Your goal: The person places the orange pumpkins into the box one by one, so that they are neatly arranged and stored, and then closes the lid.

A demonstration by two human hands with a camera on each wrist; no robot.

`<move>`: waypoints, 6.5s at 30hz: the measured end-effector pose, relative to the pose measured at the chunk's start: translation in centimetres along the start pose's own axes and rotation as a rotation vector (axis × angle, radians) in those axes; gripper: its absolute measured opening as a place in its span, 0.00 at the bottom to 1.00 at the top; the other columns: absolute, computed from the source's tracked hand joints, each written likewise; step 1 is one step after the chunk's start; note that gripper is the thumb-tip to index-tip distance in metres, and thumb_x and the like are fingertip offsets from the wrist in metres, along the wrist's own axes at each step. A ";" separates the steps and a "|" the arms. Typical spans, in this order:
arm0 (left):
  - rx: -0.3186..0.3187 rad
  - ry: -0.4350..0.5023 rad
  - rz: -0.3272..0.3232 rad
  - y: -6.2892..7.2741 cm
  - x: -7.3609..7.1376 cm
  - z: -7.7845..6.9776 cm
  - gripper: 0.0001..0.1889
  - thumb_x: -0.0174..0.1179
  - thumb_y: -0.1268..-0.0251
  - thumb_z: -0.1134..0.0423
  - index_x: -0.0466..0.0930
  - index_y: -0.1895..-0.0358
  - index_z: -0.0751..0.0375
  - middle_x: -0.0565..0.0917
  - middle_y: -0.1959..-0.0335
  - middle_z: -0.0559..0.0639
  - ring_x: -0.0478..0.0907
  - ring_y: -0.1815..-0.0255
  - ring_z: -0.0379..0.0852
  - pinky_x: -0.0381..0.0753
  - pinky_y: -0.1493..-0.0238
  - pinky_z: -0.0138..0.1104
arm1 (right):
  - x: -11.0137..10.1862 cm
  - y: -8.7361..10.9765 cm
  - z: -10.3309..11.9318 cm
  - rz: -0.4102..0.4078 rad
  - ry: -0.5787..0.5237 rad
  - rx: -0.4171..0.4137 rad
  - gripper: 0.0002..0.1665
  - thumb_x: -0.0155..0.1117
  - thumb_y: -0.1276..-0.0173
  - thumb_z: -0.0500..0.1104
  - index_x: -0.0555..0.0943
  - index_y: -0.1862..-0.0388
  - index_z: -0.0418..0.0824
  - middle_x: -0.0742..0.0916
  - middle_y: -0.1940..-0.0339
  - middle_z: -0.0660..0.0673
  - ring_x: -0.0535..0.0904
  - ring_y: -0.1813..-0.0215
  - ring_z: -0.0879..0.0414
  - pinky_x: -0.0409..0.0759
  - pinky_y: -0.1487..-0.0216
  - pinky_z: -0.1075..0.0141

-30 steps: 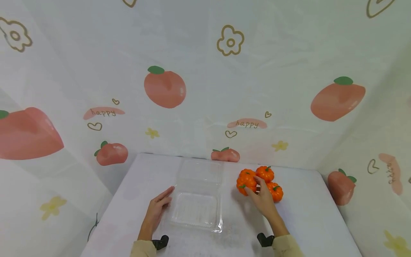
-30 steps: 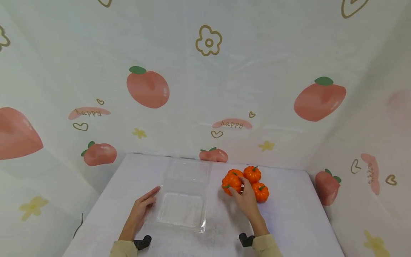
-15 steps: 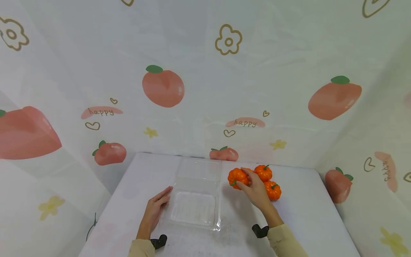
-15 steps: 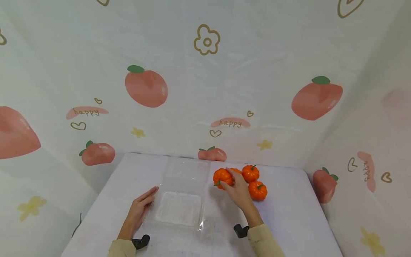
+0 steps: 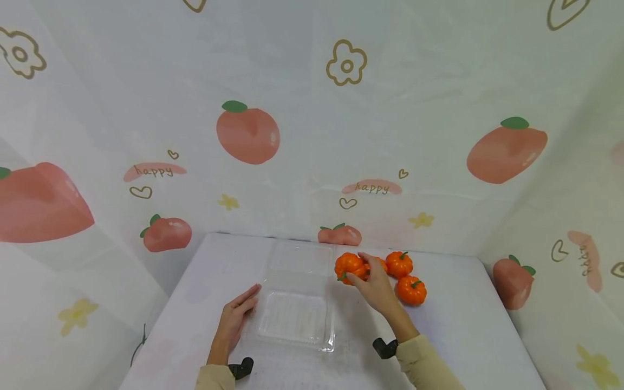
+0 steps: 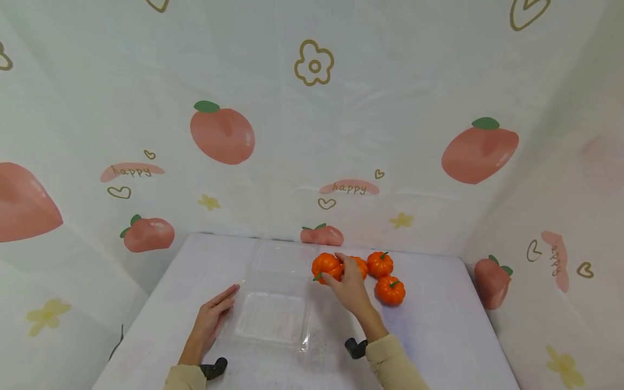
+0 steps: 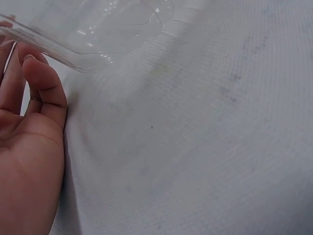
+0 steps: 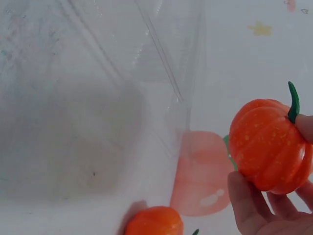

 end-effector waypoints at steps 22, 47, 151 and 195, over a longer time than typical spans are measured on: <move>-0.023 0.052 -0.011 0.0 0.4 0.4 0.30 0.68 0.34 0.63 0.74 0.30 0.66 0.89 0.49 0.30 0.82 0.46 0.25 0.80 0.54 0.24 | 4.1 -0.6 2.4 0.099 -0.027 0.005 0.34 0.65 0.31 0.44 0.72 0.27 0.43 0.84 0.39 0.43 0.79 0.48 0.51 0.85 0.48 0.59; 0.004 0.037 -0.020 0.3 -0.2 0.0 0.29 0.66 0.32 0.64 0.74 0.30 0.67 0.89 0.49 0.30 0.81 0.46 0.23 0.80 0.53 0.24 | 9.5 -2.1 4.8 0.271 -0.094 -0.090 0.37 0.72 0.32 0.50 0.72 0.28 0.41 0.81 0.34 0.42 0.80 0.43 0.49 0.85 0.43 0.56; -0.035 -0.028 -0.004 0.5 -0.2 0.3 0.31 0.67 0.33 0.53 0.74 0.28 0.58 0.82 0.33 0.43 0.80 0.44 0.21 0.79 0.44 0.19 | 19.4 -0.3 6.5 0.448 0.358 -0.258 0.18 0.71 0.32 0.48 0.80 0.46 0.46 0.82 0.52 0.49 0.72 0.52 0.60 0.79 0.48 0.70; -0.024 -0.003 -0.004 0.4 -0.2 0.4 0.31 0.66 0.32 0.55 0.73 0.28 0.61 0.86 0.45 0.30 0.80 0.44 0.23 0.80 0.45 0.21 | 16.2 0.2 7.8 0.219 0.946 -0.491 0.49 0.47 0.30 0.77 0.59 0.18 0.55 0.65 0.17 0.46 0.60 0.18 0.42 0.56 0.20 0.36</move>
Point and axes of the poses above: each hand's wrist, its own y-axis away from the middle knuckle, its own x-axis out of the palm, z = x × y, the point moved 9 cm from there along -y, towards the middle knuckle
